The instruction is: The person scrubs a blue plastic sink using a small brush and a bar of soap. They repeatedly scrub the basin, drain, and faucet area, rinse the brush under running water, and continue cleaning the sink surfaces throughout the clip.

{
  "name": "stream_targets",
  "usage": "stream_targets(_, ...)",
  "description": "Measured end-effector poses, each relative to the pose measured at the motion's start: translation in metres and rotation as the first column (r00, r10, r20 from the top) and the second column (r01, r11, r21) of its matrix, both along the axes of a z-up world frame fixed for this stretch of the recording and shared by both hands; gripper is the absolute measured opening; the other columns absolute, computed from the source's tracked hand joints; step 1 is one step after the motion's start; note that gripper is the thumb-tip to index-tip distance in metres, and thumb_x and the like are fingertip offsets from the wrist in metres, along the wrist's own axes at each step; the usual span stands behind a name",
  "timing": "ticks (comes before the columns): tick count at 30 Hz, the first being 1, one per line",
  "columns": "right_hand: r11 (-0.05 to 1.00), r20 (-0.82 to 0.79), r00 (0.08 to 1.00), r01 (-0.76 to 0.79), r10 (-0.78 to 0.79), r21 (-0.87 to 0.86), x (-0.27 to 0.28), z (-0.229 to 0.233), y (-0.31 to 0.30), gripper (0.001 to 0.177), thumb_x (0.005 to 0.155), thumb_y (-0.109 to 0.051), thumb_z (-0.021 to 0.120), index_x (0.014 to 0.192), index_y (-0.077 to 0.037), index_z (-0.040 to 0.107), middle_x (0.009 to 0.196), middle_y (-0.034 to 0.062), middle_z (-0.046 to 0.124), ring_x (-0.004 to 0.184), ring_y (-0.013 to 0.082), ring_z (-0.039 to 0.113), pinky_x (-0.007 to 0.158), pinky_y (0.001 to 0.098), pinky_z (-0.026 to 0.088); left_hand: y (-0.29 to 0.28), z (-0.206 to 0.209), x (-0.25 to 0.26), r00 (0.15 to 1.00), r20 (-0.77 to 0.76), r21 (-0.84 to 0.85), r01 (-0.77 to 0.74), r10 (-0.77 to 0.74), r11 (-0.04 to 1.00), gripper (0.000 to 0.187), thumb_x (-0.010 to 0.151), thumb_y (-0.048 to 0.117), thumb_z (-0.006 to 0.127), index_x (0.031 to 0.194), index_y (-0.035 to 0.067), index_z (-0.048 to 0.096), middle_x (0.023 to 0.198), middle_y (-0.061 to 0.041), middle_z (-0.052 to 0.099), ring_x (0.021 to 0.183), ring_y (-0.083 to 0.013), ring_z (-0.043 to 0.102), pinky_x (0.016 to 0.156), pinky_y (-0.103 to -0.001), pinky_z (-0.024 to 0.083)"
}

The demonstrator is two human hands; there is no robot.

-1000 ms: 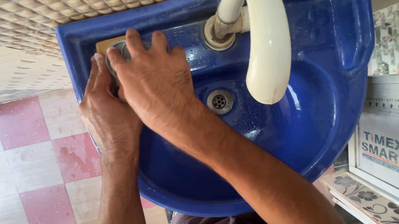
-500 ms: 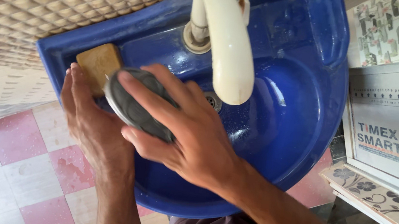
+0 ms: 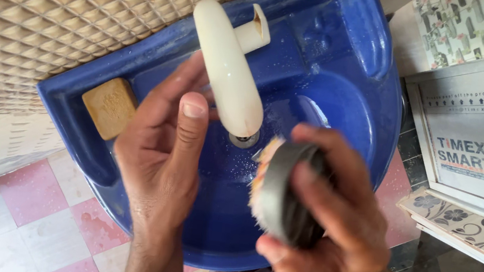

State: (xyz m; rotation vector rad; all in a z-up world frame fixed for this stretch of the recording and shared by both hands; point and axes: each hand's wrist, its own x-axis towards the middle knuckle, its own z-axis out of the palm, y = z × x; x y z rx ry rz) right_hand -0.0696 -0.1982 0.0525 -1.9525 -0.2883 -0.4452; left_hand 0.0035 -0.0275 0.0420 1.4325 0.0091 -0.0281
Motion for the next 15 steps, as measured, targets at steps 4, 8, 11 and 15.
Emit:
stream_targets(4,0.994,0.021,1.000,0.023,-0.021,-0.106,0.023,0.007,-0.009,0.064,0.091,-0.032,0.081,0.144,-0.009,0.055,0.143,0.0243,0.057,0.122,0.0293,0.070,0.100,0.0397,0.061,-0.013,-0.003,-0.001,0.982,-0.174,-0.295,0.022,-0.076,0.955,0.042,0.106,0.018,0.063,0.140,-0.005,0.062,0.125,-0.015,0.074,0.110,-0.0180,0.072,0.098,-0.030,0.061)
stream_targets(8,0.962,0.069,0.994,-0.068,0.090,-0.264,0.050,0.024,-0.008,0.061,0.089,-0.039,0.083,0.140,-0.015,0.059,0.143,0.0184,0.060,0.108,0.0218,0.069,0.084,0.0332,0.057,-0.013,-0.016,-0.008,0.988,-0.135,-0.365,0.026,-0.081,0.931,0.025,0.110,0.004,0.066,0.129,-0.011,0.064,0.114,-0.015,0.072,0.101,-0.0169,0.068,0.092,-0.030,0.057)
stream_targets(11,0.935,0.094,0.987,-0.087,0.126,-0.343,0.072,0.031,-0.007,0.057,0.095,-0.042,0.082,0.142,-0.018,0.059,0.146,0.0148,0.058,0.108,0.0191,0.068,0.085,0.0310,0.055,-0.010,-0.019,-0.008,0.985,-0.155,-0.446,0.003,-0.081,0.895,0.021,0.105,-0.004,0.062,0.124,-0.011,0.067,0.114,-0.015,0.073,0.102,-0.0179,0.070,0.092,-0.030,0.059)
stream_targets(15,0.867,0.090,0.988,-0.063,0.124,-0.495,0.085,0.046,-0.003,0.052,0.098,-0.041,0.084,0.140,-0.019,0.063,0.144,0.0115,0.060,0.105,0.0205,0.067,0.083,0.0296,0.056,-0.007,-0.017,-0.009,0.983,-0.165,-0.481,-0.013,-0.075,0.877,0.026,0.105,-0.007,0.056,0.128,-0.008,0.067,0.119,-0.015,0.073,0.106,-0.0187,0.070,0.094,-0.030,0.059)
